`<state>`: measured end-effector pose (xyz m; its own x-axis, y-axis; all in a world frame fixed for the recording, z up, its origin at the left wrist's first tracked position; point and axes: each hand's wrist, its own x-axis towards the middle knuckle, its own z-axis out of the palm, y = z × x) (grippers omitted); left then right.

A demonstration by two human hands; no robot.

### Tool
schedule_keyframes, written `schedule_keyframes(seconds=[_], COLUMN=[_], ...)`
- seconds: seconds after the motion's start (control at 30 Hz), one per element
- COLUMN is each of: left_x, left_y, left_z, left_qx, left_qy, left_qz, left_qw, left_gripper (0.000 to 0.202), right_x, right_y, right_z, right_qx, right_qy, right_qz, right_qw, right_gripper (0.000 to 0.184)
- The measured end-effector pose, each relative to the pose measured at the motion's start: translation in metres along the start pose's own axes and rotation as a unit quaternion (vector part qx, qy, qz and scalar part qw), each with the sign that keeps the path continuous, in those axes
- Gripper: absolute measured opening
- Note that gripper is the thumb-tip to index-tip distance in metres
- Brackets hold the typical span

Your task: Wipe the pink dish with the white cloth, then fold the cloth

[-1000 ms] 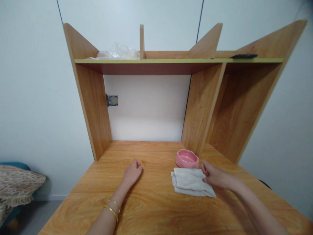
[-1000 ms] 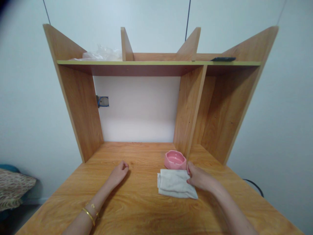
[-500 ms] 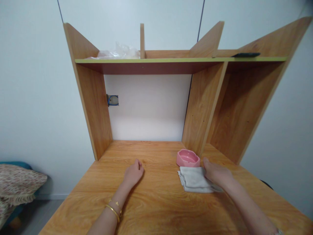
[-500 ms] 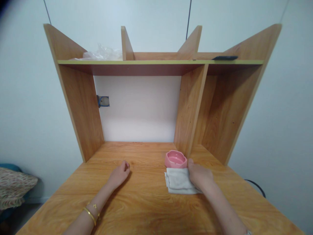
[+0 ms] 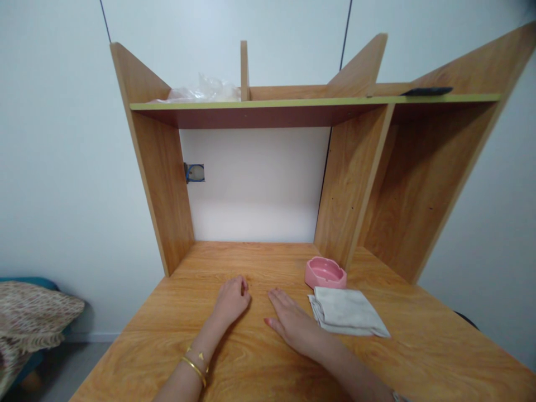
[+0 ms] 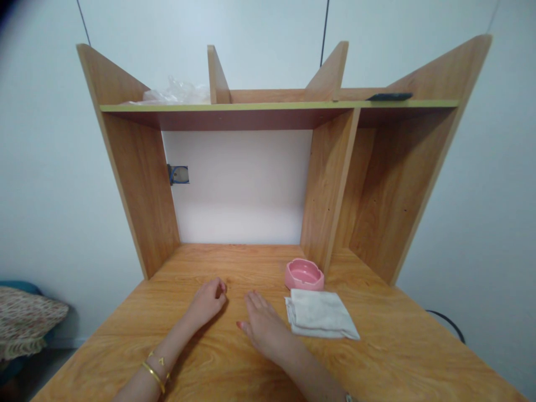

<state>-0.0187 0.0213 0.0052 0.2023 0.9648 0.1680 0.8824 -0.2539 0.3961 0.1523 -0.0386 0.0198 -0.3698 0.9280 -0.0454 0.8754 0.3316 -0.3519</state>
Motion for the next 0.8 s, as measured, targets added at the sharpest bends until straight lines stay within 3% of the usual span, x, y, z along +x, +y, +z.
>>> schedule_keyframes(seconds=[0.13, 0.27, 0.53, 0.8], left_x=[-0.002, -0.005, -0.011, -0.014], left_y=[0.000, 0.001, 0.005, 0.006], left_z=[0.002, 0.005, 0.002, 0.001], left_qx=[0.011, 0.009, 0.013, 0.036], left_qy=[0.004, -0.037, -0.135, -0.150], left_qz=[0.044, 0.093, 0.084, 0.092], left_qw=[0.999, 0.995, 0.987, 0.984], left_gripper=[0.024, 0.044, 0.063, 0.066], right_x=[0.004, 0.006, 0.008, 0.008], right_y=[0.008, 0.016, 0.024, 0.022], right_z=[0.009, 0.013, 0.016, 0.017], right_qx=[-0.007, -0.008, -0.002, -0.012], right_qy=[0.016, 0.017, 0.027, 0.039], right_qz=[-0.007, -0.001, 0.007, 0.005], right_qw=[1.000, 1.000, 1.000, 0.999], right_gripper=[0.065, 0.069, 0.068, 0.067])
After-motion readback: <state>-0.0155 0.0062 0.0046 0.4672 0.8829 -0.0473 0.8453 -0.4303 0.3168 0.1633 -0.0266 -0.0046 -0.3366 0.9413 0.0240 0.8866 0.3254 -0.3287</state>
